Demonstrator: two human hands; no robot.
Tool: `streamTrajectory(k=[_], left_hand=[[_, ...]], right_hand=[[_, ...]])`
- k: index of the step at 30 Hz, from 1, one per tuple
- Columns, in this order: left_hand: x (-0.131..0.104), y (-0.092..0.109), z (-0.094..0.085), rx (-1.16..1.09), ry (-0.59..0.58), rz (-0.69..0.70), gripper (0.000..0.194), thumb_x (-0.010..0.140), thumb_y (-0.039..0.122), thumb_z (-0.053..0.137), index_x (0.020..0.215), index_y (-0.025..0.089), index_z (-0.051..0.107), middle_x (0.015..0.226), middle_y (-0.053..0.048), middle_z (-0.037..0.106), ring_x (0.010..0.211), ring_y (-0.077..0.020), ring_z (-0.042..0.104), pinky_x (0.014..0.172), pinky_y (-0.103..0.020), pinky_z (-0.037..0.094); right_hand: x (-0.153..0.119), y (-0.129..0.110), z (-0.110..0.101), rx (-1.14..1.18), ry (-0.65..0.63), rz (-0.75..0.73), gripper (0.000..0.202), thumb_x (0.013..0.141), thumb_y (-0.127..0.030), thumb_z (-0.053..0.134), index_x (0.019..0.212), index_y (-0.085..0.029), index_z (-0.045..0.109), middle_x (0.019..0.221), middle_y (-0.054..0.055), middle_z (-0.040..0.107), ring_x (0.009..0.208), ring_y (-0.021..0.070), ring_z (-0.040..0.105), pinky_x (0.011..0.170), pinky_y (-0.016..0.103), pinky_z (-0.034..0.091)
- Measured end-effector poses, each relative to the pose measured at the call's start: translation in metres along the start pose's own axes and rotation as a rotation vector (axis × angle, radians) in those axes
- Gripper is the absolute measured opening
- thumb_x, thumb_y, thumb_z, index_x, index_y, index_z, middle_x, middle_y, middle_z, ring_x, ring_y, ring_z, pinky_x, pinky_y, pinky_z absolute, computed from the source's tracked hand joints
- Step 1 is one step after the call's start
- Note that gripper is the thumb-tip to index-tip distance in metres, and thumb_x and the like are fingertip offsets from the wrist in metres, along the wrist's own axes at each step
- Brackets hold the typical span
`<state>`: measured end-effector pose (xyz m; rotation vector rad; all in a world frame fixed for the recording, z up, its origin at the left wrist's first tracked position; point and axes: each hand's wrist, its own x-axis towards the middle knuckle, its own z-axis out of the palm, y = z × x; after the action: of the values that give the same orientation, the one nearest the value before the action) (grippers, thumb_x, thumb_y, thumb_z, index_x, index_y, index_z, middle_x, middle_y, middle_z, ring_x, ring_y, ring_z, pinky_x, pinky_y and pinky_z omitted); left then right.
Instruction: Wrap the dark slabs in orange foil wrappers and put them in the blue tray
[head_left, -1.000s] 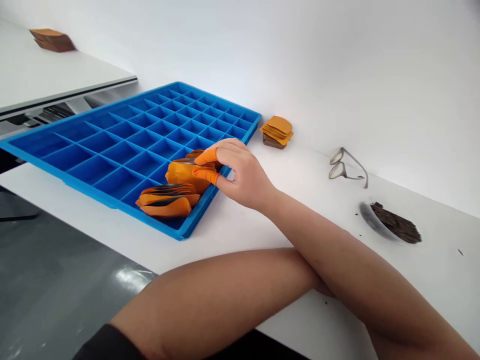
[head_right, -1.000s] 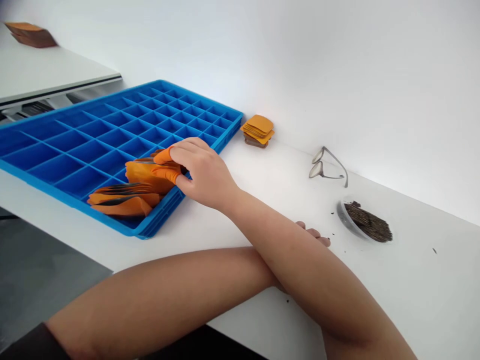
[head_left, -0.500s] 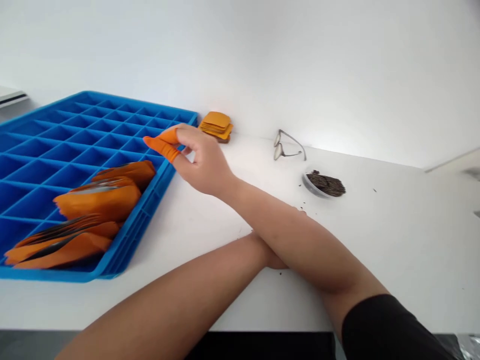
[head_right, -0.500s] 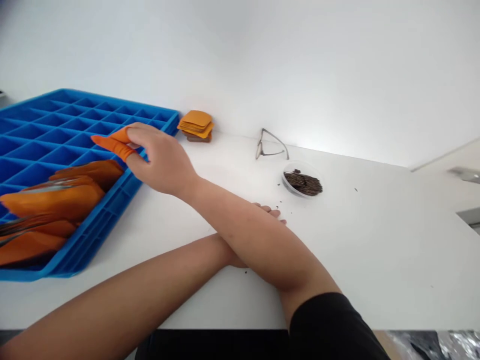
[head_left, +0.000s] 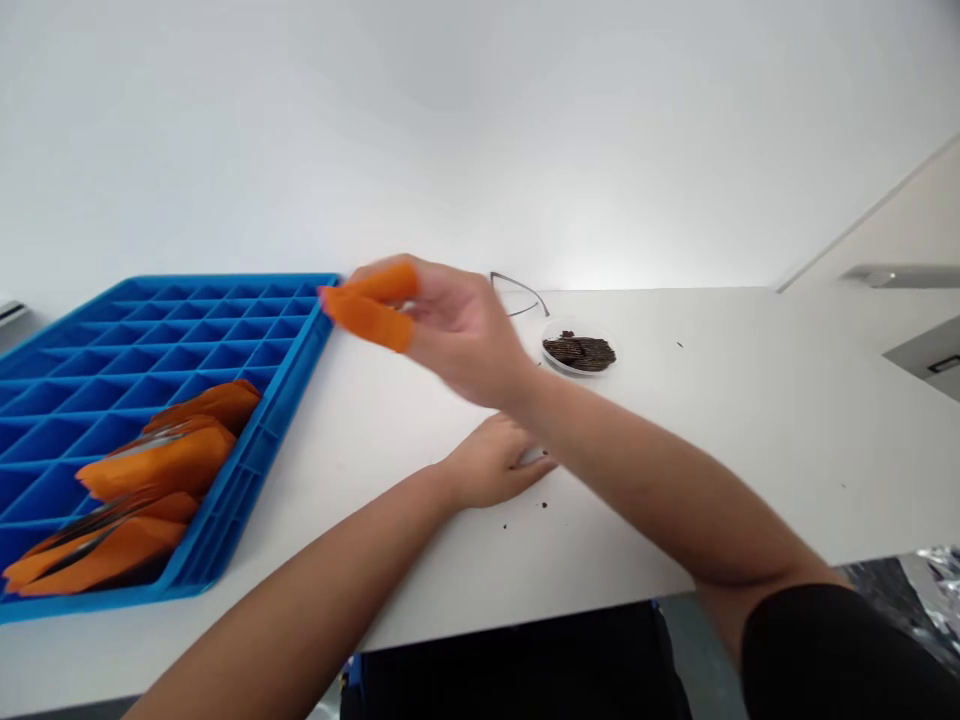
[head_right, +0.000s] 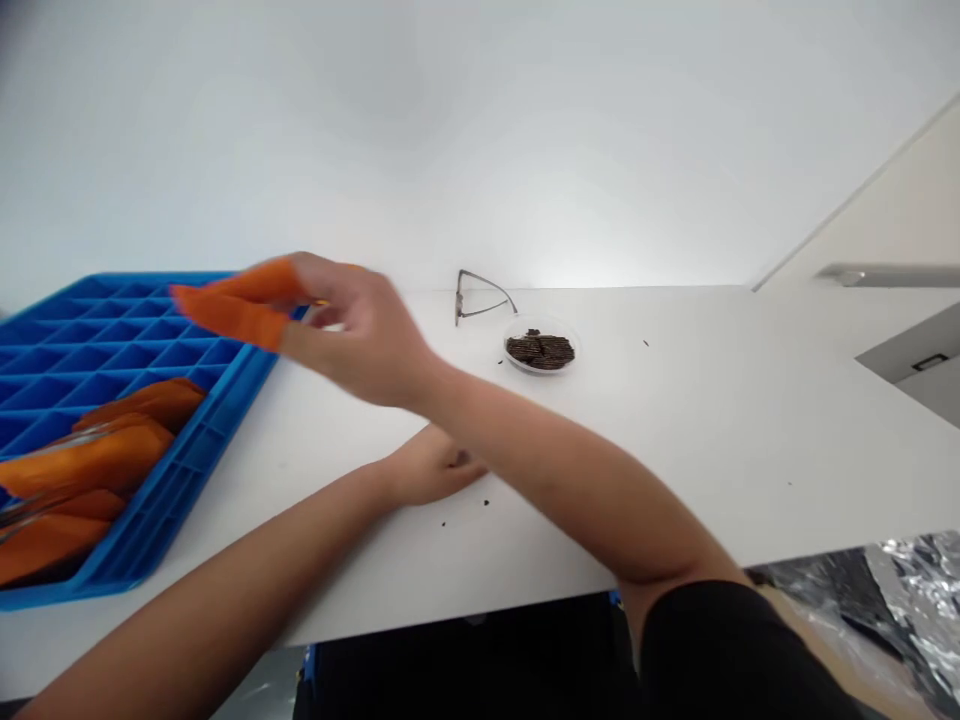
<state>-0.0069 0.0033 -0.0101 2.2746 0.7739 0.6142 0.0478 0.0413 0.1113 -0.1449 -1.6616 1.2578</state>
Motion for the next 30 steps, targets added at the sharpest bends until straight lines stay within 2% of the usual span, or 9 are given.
streamTrajectory(k=[2,5,7,11,14,17,22,26,30], left_hand=[[0.003,-0.001,-0.002,0.049,-0.002,-0.007,0.029,0.101,0.037,0.053,0.122,0.024,0.069,0.132,-0.006,0.071,0.127,-0.0252,0.063,0.115,-0.046,0.047],[0.005,-0.002,-0.004,0.114,-0.039,-0.002,0.03,0.101,0.039,0.054,0.125,0.026,0.068,0.135,-0.005,0.069,0.132,-0.0242,0.06,0.117,-0.046,0.045],[0.003,-0.001,-0.004,0.152,-0.053,-0.007,0.035,0.101,0.039,0.054,0.133,0.027,0.063,0.139,-0.005,0.067,0.134,-0.0242,0.058,0.119,-0.047,0.045],[0.0,-0.001,-0.007,0.221,-0.043,-0.085,0.044,0.103,0.041,0.05,0.145,0.026,0.051,0.147,-0.009,0.061,0.136,-0.0272,0.057,0.115,-0.052,0.048],[-0.001,-0.002,-0.01,0.299,-0.03,-0.186,0.046,0.102,0.047,0.051,0.146,0.033,0.05,0.148,-0.004,0.061,0.136,-0.0251,0.057,0.107,-0.045,0.055],[0.001,-0.006,-0.013,0.345,0.073,-0.216,0.045,0.1,0.05,0.054,0.141,0.033,0.056,0.143,-0.003,0.064,0.134,-0.0254,0.058,0.114,-0.049,0.05],[0.001,-0.01,-0.02,0.313,0.254,-0.304,0.032,0.098,0.053,0.056,0.117,0.033,0.072,0.134,-0.001,0.069,0.127,-0.0252,0.062,0.115,-0.049,0.048],[0.0,-0.011,-0.022,0.294,0.293,-0.374,0.031,0.097,0.055,0.056,0.113,0.034,0.074,0.133,0.0,0.069,0.127,-0.0249,0.063,0.109,-0.044,0.053],[-0.002,-0.013,-0.022,0.332,0.28,-0.31,0.03,0.097,0.052,0.056,0.116,0.036,0.073,0.129,0.0,0.071,0.122,-0.0243,0.066,0.108,-0.045,0.054]], right_hand=[[-0.024,-0.022,-0.05,-0.165,0.086,0.015,0.018,0.083,-0.043,0.08,0.079,-0.027,0.073,0.092,-0.002,0.071,0.089,0.0145,0.064,0.076,0.031,0.053],[-0.064,-0.034,-0.128,-0.525,0.383,0.06,0.031,0.08,-0.052,0.08,0.071,-0.024,0.07,0.075,-0.001,0.065,0.073,0.0126,0.058,0.067,0.031,0.049],[-0.089,-0.029,-0.175,-0.709,0.594,0.099,0.035,0.084,-0.057,0.073,0.077,-0.023,0.07,0.079,0.0,0.066,0.072,0.0125,0.058,0.068,0.032,0.049],[-0.124,-0.015,-0.233,-0.892,0.766,0.058,0.027,0.09,-0.049,0.067,0.088,-0.022,0.072,0.106,0.005,0.067,0.086,0.0149,0.062,0.071,0.033,0.049],[-0.137,-0.016,-0.247,-0.989,0.794,0.016,0.021,0.091,-0.044,0.067,0.088,-0.024,0.072,0.112,0.004,0.068,0.095,0.0164,0.063,0.074,0.033,0.049],[-0.139,-0.022,-0.249,-1.03,0.774,0.012,0.022,0.092,-0.045,0.066,0.086,-0.025,0.072,0.106,0.003,0.072,0.094,0.0171,0.064,0.072,0.033,0.05],[-0.138,-0.016,-0.251,-1.082,0.687,0.046,0.03,0.093,-0.048,0.065,0.077,-0.023,0.067,0.106,0.005,0.073,0.092,0.0185,0.066,0.07,0.034,0.049],[-0.143,-0.002,-0.249,-1.127,0.611,0.083,0.019,0.097,-0.031,0.052,0.089,-0.023,0.066,0.12,0.007,0.071,0.092,0.019,0.065,0.071,0.035,0.05],[-0.142,0.008,-0.25,-1.159,0.544,0.131,0.029,0.088,-0.011,0.041,0.089,-0.022,0.067,0.124,0.01,0.068,0.104,0.0232,0.062,0.081,0.04,0.051]])
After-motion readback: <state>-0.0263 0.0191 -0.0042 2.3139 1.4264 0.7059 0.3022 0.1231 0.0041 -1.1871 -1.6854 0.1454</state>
